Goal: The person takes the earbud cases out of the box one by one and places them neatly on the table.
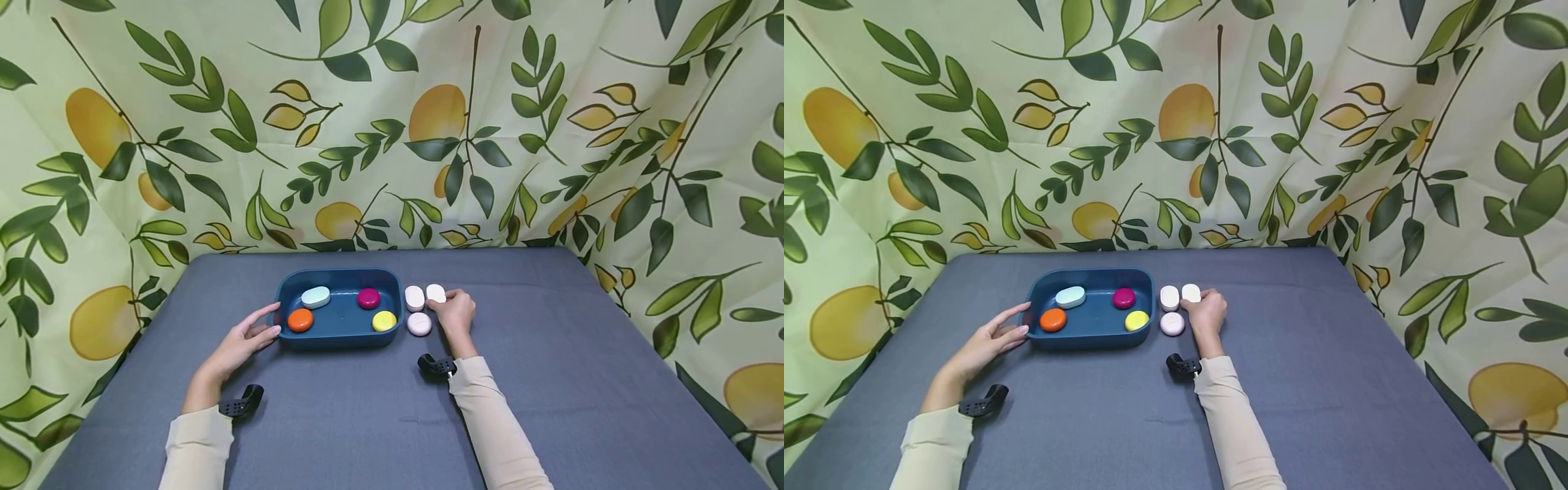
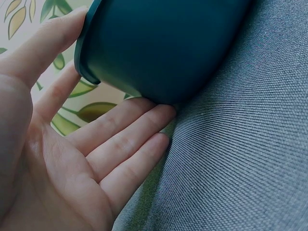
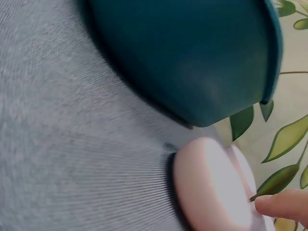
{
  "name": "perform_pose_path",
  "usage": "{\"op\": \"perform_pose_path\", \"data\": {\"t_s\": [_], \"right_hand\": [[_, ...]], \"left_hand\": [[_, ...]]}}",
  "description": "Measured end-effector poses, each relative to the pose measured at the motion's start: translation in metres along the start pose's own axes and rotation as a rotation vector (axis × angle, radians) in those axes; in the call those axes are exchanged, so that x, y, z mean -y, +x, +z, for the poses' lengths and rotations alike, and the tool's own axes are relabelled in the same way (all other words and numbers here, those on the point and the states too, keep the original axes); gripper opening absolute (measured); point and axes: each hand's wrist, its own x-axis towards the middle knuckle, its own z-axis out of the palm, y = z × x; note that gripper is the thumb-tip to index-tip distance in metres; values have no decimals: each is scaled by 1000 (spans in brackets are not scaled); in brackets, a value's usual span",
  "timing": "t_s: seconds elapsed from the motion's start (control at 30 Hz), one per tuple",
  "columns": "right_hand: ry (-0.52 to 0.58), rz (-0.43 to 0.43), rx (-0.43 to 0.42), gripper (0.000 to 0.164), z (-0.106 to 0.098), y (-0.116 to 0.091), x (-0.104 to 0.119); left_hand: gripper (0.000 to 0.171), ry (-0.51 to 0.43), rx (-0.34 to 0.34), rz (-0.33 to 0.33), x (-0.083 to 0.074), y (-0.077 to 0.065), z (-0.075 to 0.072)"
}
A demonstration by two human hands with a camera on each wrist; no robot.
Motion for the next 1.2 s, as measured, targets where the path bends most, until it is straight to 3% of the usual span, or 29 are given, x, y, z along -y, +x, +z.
{"op": "perform_pose_path", "data": {"t_s": [0.23,0.53,0.77,0.97,1.2], "right_hand": [[44,-55,16,34,-14,-1,11],[101,-145,132,27,-23,-18,37],[146,-228,191,24,-15,-29,51],[198,-256,260,27,-2,-41,63],[198,-291,282,28,14,-53,75]], "left_hand": [[65,-2,-6,7,0,0,0],[65,1,-10,14,1,0,0],[64,5,-13,18,1,0,-1],[64,17,-8,16,1,1,-1],[65,15,-6,6,2,1,-1]]}}
